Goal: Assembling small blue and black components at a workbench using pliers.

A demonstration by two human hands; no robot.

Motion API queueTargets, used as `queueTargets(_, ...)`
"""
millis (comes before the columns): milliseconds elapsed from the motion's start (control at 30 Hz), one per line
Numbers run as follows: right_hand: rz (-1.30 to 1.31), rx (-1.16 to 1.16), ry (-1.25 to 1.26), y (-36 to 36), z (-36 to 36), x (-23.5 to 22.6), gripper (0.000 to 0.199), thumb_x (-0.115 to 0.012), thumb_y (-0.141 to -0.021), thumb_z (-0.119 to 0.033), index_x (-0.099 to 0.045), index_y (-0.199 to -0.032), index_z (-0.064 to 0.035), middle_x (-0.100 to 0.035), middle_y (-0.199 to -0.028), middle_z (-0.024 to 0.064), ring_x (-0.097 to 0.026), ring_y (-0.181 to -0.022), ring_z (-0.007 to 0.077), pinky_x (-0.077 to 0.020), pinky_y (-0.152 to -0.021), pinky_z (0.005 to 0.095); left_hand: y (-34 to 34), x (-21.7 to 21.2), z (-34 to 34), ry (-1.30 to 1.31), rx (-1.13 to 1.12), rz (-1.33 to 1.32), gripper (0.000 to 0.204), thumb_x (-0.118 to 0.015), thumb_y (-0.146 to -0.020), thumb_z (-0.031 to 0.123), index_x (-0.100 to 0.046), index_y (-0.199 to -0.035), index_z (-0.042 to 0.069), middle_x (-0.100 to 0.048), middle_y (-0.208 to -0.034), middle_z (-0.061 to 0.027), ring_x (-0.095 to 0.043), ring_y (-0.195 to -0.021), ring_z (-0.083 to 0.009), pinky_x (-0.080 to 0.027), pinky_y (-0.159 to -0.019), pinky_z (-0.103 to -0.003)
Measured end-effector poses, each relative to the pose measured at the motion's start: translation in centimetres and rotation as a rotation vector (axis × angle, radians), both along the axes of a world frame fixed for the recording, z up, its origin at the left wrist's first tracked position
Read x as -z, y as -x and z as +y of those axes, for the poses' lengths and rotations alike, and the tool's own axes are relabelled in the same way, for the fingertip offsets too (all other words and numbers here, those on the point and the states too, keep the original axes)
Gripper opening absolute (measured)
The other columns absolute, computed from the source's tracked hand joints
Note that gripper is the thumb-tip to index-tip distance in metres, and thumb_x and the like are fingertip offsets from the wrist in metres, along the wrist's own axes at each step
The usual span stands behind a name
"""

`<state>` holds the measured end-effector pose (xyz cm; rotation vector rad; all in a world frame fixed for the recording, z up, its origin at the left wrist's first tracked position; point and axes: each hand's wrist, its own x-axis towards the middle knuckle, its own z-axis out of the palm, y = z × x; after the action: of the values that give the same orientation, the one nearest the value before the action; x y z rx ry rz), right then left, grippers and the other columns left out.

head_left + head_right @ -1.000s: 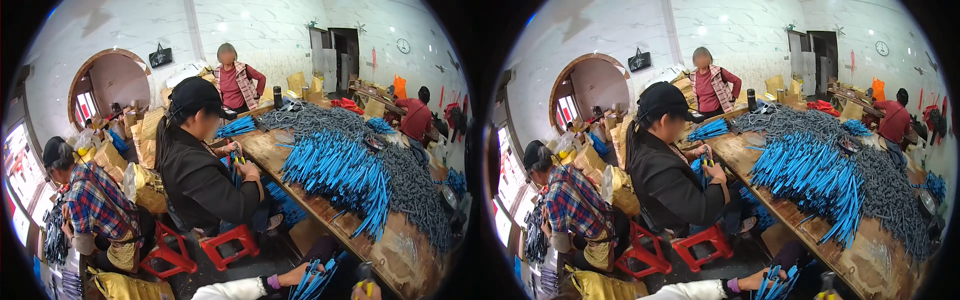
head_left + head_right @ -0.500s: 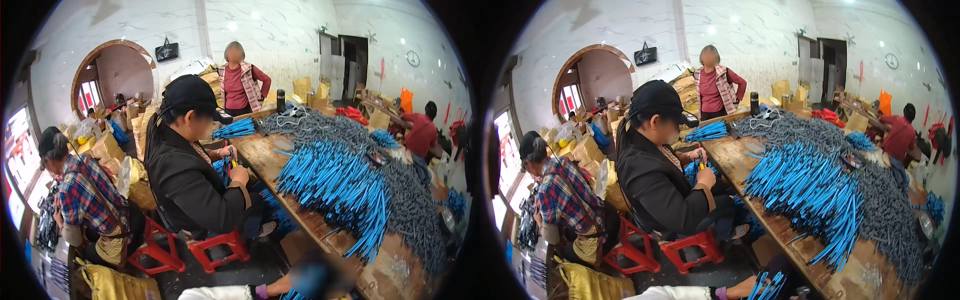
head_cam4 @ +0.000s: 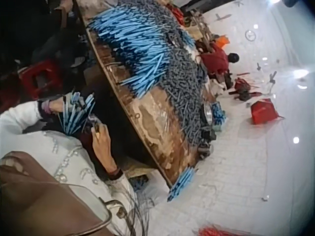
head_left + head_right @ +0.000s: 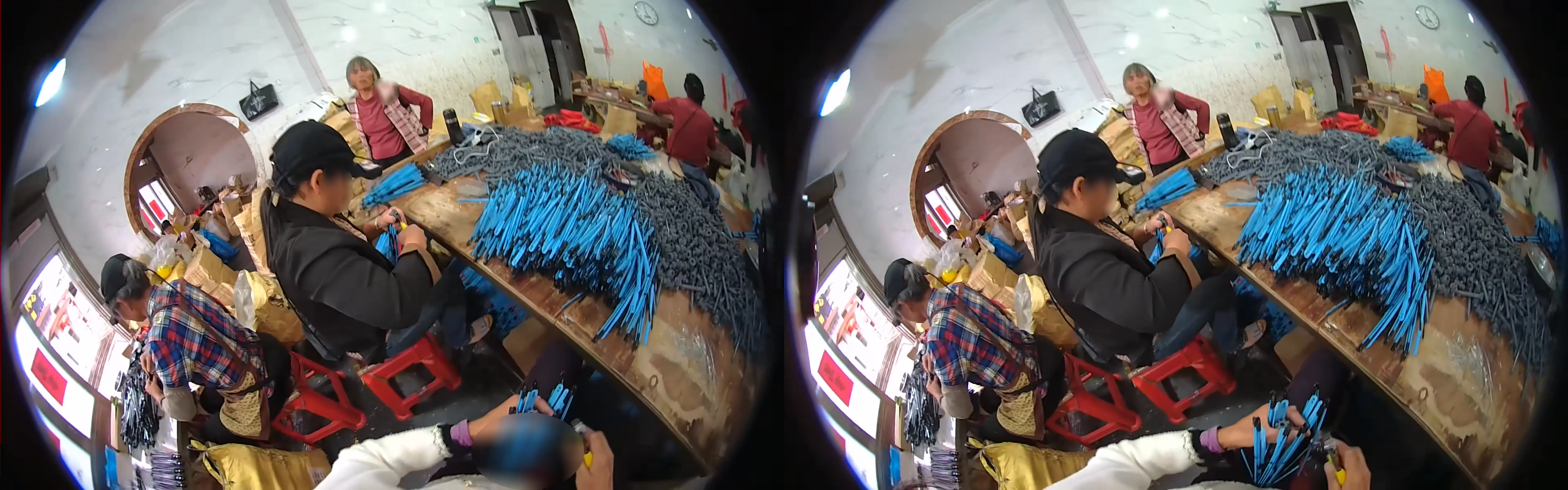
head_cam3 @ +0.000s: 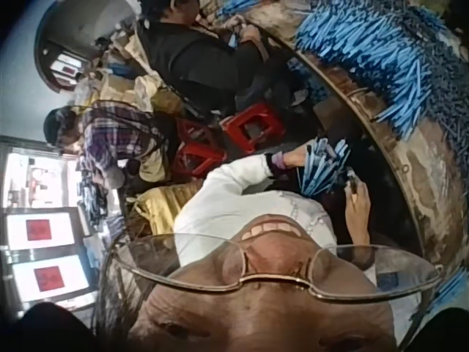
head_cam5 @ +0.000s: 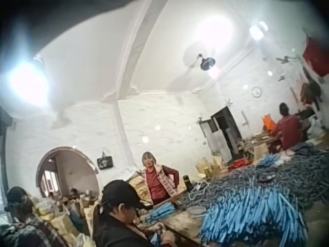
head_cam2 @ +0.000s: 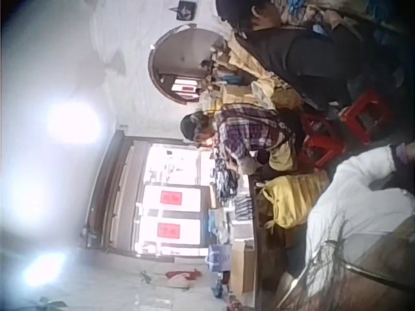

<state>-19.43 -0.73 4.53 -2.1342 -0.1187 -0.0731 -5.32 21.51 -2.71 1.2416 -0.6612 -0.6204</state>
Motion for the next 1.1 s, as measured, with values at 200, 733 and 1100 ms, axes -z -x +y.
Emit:
queueTargets(200, -0.062, 0.007, 0.082, 0.7, 0.9, 1.9, 0.032, -0.051, -0.1, -0.016, -0.053, -0.128, -0.0016, -0.058, -0.109, 0.0225, -0.057, -0.096, 0.042, -0.0487, -0.08, 0.0432, 0.7, -2.1, 0.2, -0.165, -0.062, -0.11, 0.033, -0.069, -0.085, 0.025, -0.065, -0.105, -0.001, -0.065, -0.09, -0.0059, -0.061, -0.085, -0.0128, -0.047, -0.077, -0.028)
queueTargets(733, -0.274, 0.043, 0.609, -0.1, 0.9, 2.4, 0.049, -0.06, -0.09, -0.008, -0.047, -0.137, -0.0095, -0.052, -0.124, 0.0207, -0.054, -0.11, 0.0412, -0.0488, -0.089, 0.0445, 2.0, -4.2, -1.5, -0.122, 0.05, -0.092, 0.027, -0.067, -0.088, 0.02, -0.065, -0.108, 0.002, -0.065, -0.095, -0.0048, -0.06, -0.089, -0.0109, -0.047, -0.082, -0.027)
queueTargets(1100, -0.337, 0.106, 0.513, -3.2, 1.4, 3.9, 0.058, -0.063, -0.078, 0.0, -0.049, -0.134, -0.0045, -0.055, -0.115, 0.0168, -0.057, -0.104, 0.0371, -0.0484, -0.088, 0.0424, -1.3, -4.0, -0.5, -0.267, 0.149, -0.435, 0.018, -0.066, -0.083, 0.016, -0.07, -0.095, 0.004, -0.064, -0.107, -0.011, -0.06, -0.09, -0.022, -0.048, -0.079, -0.032)
